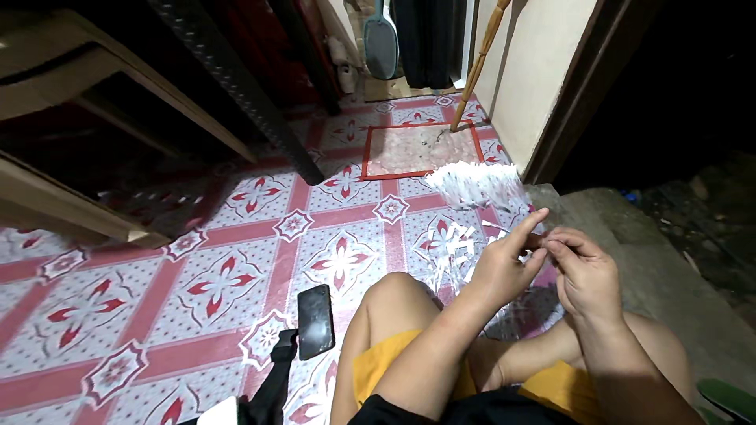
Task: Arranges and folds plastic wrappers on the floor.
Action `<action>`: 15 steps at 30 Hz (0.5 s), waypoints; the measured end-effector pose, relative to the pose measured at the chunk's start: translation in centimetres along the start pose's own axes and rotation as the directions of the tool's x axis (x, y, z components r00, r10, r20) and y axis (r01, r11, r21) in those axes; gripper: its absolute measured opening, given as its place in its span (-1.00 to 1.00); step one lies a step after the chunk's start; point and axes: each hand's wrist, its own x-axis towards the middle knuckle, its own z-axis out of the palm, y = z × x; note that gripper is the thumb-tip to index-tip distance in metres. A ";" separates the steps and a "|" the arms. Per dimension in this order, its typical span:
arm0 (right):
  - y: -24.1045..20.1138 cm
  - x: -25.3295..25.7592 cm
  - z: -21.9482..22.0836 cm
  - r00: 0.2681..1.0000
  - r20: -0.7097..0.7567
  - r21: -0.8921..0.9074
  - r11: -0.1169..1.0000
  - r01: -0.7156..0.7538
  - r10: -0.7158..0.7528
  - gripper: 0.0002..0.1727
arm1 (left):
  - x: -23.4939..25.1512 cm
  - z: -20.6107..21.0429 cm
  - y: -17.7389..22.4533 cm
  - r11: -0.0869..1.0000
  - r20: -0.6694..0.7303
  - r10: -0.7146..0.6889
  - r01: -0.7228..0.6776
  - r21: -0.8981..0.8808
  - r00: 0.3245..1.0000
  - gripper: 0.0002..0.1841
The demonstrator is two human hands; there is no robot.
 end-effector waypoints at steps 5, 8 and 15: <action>2.3 -0.4 -1.1 1.000 0.025 -0.002 1.000 -0.010 0.010 -0.82 | -0.5 1.2 -2.8 0.990 0.018 -0.104 0.102 0.095 0.994 -0.11; 5.1 -0.1 -4.0 0.997 0.056 0.009 0.999 -0.044 0.043 -0.77 | -1.3 3.4 -6.5 0.991 0.084 -0.131 0.128 0.034 0.988 -0.15; 7.3 1.1 -10.3 0.989 -0.027 0.164 0.977 -0.137 0.144 -0.73 | -4.5 -1.1 -14.7 0.618 0.048 -0.645 0.484 0.619 0.763 -0.41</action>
